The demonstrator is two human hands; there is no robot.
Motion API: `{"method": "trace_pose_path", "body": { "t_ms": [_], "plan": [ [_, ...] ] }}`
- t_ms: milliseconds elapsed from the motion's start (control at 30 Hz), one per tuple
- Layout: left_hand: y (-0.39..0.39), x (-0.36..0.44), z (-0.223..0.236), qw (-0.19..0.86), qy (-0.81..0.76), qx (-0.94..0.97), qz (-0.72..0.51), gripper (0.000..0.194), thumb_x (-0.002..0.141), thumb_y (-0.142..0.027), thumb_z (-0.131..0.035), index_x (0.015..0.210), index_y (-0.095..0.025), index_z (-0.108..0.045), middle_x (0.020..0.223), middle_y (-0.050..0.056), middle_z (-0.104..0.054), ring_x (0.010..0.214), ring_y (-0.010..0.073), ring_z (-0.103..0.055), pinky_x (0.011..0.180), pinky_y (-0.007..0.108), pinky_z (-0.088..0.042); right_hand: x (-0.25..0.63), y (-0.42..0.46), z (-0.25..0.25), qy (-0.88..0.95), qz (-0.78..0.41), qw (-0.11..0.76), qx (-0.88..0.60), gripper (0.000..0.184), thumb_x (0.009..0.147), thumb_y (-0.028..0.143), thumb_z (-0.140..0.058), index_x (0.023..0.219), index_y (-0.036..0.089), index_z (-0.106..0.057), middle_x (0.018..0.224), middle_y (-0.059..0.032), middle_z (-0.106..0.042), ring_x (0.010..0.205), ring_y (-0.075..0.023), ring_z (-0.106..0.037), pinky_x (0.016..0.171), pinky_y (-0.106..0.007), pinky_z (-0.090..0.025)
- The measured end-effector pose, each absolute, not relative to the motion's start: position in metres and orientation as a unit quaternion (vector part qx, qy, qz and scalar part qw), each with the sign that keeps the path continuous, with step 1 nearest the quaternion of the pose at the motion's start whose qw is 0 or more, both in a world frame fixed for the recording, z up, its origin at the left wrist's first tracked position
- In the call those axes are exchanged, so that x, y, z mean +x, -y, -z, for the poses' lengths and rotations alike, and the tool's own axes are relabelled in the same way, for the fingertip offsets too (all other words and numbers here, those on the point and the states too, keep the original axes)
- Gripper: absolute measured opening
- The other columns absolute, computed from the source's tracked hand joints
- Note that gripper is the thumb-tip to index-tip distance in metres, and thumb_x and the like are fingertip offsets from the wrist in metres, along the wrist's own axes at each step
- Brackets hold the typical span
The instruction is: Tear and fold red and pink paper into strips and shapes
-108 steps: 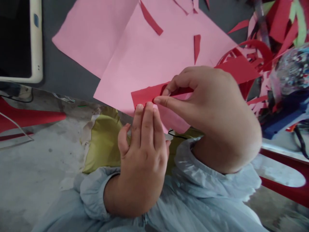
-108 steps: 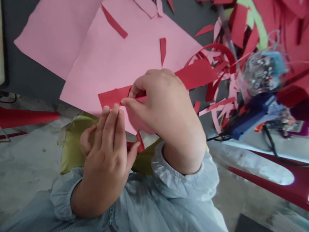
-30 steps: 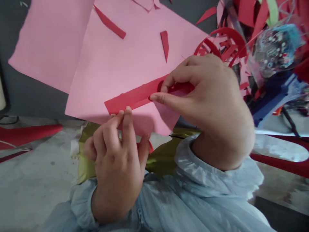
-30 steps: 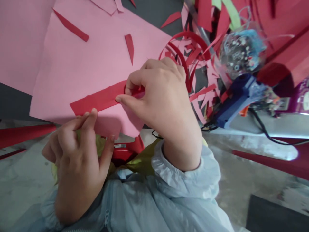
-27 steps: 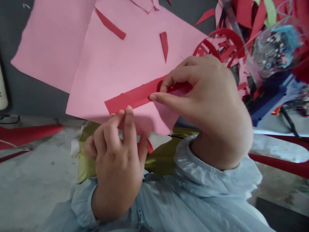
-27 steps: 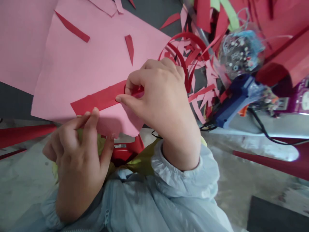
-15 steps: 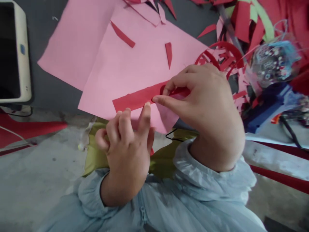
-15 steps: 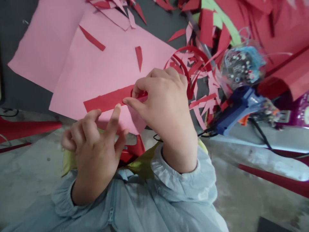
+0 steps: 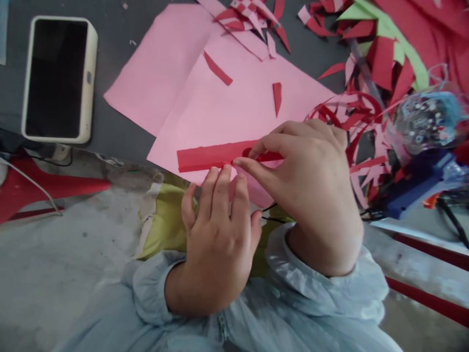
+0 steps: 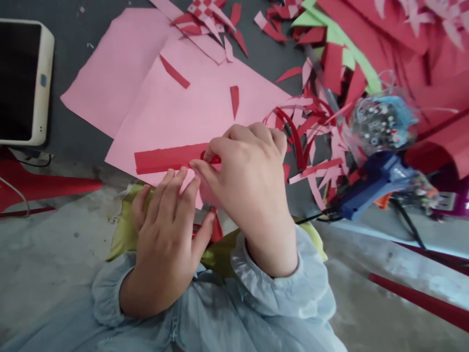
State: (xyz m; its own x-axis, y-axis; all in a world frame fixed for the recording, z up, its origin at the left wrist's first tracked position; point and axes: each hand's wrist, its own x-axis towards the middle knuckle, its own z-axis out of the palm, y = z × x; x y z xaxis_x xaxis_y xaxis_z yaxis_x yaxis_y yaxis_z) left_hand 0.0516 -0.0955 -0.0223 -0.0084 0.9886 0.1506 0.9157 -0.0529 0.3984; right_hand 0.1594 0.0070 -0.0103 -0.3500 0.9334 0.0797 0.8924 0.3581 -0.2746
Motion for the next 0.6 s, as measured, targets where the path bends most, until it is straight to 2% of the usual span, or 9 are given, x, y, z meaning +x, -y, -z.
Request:
{"method": "trace_pose_path", "body": {
  "t_ms": [133,300,500,600],
  "plan": [
    [0.097,0.047,0.023,0.077,-0.697,0.687,-0.191,0.046,0.099,-0.032,-0.053,0.137,-0.007,-0.054,0.144,0.02,-0.06,0.139,0.0317,-0.053,0.118,0.05,-0.03,0.152,-0.005,0.01,0.82,-0.085,0.123,-0.552,0.026,0.093,0.04,-0.062,0.071,0.027,-0.067,0.082,-0.0079,-0.069,0.089,-0.0338,-0.061,0.087,-0.053,-0.043],
    [0.096,0.038,0.026,0.064,-0.715,0.671,-0.186,0.05,0.099,-0.034,-0.052,0.139,-0.004,-0.051,0.145,0.022,-0.059,0.141,0.0329,-0.051,0.121,0.05,-0.03,0.144,-0.007,0.01,0.814,-0.091,0.075,-0.569,0.027,0.094,0.038,-0.059,0.072,0.027,-0.069,0.089,-0.0101,-0.071,0.093,-0.0349,-0.062,0.088,-0.053,-0.042],
    [0.092,0.028,0.029,0.043,-0.722,0.661,-0.201,0.054,0.1,-0.038,-0.051,0.139,-0.001,-0.051,0.141,0.025,-0.06,0.137,0.0328,-0.054,0.119,0.046,-0.032,0.141,-0.012,0.008,0.797,-0.117,0.037,-0.591,0.023,0.09,0.038,-0.067,0.072,0.023,-0.068,0.088,-0.0098,-0.072,0.095,-0.0346,-0.063,0.089,-0.052,-0.042],
    [0.092,0.026,0.029,0.042,-0.725,0.66,-0.19,0.053,0.1,-0.039,-0.051,0.139,-0.004,-0.052,0.142,0.024,-0.061,0.136,0.0323,-0.054,0.114,0.044,-0.035,0.14,-0.013,0.006,0.793,-0.126,0.026,-0.596,0.022,0.09,0.037,-0.067,0.074,0.022,-0.069,0.089,-0.0102,-0.072,0.096,-0.0329,-0.062,0.089,-0.05,-0.041]
  ]
}}
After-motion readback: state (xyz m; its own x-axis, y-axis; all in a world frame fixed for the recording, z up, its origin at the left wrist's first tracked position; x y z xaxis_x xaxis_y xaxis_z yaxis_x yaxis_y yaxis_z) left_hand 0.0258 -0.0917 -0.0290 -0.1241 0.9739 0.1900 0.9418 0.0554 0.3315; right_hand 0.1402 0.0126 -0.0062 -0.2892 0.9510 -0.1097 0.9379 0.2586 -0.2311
